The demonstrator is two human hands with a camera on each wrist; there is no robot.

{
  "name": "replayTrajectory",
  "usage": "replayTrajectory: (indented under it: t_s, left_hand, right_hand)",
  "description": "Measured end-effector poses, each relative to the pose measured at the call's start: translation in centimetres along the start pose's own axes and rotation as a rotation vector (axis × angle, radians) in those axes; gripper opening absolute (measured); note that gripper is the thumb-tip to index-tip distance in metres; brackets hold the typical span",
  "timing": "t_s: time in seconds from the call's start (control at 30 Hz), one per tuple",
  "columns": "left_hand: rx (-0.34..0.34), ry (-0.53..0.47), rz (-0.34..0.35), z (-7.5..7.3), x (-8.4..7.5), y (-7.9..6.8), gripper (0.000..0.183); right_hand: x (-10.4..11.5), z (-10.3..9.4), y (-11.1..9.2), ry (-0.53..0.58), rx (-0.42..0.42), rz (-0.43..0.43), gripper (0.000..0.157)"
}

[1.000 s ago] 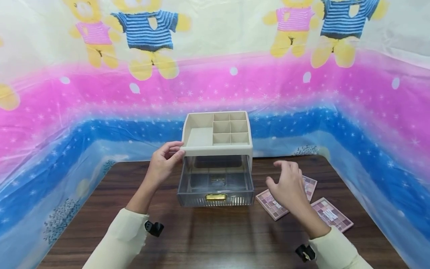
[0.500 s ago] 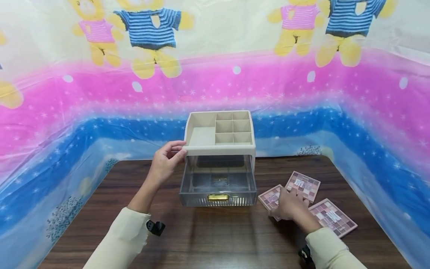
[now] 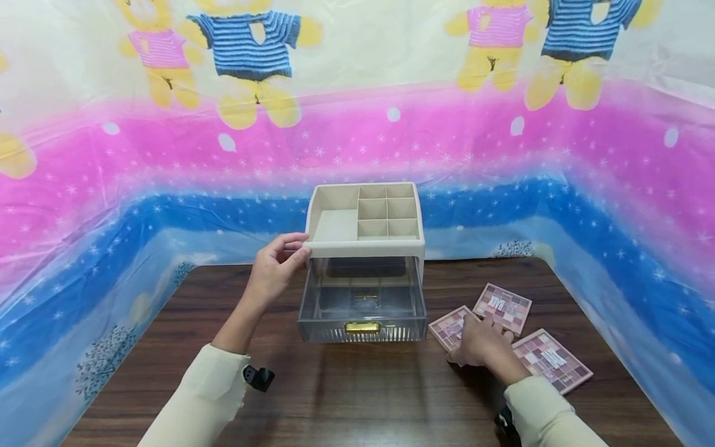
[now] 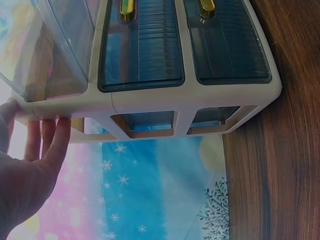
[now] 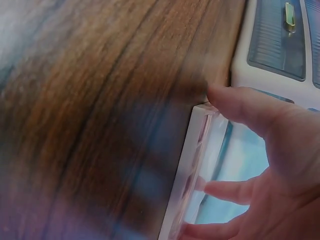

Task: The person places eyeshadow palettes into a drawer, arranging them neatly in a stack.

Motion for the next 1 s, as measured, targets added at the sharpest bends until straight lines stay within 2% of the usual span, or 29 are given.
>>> replayTrajectory:
  t_s: [0.17, 0.3, 0.4, 0.53, 0.63, 0.77, 0.87, 1.0]
  left_hand:
    - [-0.013, -0.015, 0.015, 0.0, 0.0, 0.0, 0.031]
    - [0.000, -0.021, 0.019, 0.3, 0.1, 0.0, 0.031]
    - [-0.003, -0.026, 0.017, 0.2, 0.1, 0.0, 0.031]
    - [-0.013, -0.020, 0.020, -0.1, -0.2, 0.0, 0.030]
    - [-0.009, -0.010, 0.022, -0.1, -0.2, 0.1, 0.030]
    - [-0.003, -0.021, 0.018, 0.0, -0.2, 0.1, 0.030]
    - [-0.003, -0.026, 0.017, -0.1, -0.3, 0.1, 0.030]
    - [-0.007, -0.027, 0.018, -0.1, -0.2, 0.1, 0.030]
  right_hand:
    - [-0.5, -0.3, 0.6, 0.031, -0.050, -0.024, 0.081]
    - [-0.5, -1.7, 0.5, 0.107, -0.133, -0.091, 0.082]
    - [0.3, -4.1, 0.2, 0.170, -0.210, -0.155, 0.083]
    - [1.7, -8.3, -0.5, 0.261, -0.266, -0.223, 0.088]
    - [2.8, -11.4, -1.6, 0.317, -0.294, -0.272, 0.093]
    - [4.8, -15.4, -3.5, 0.334, -0.349, -0.348, 0.094]
    - [6.6, -17.5, -4.7, 0.346, -0.382, -0.408, 0.094]
    - [9.7, -18.8, -5.8, 0.336, -0.370, -0.532, 0.094]
Point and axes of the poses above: each hand's wrist, its own y-axis towards the middle knuckle, its own z-axis out of the palm, x = y × z, the point moved 9 cm from there along y, towards the middle knuckle, and after that the axes turned 7 degrees about -z, right-handed, at the moved point
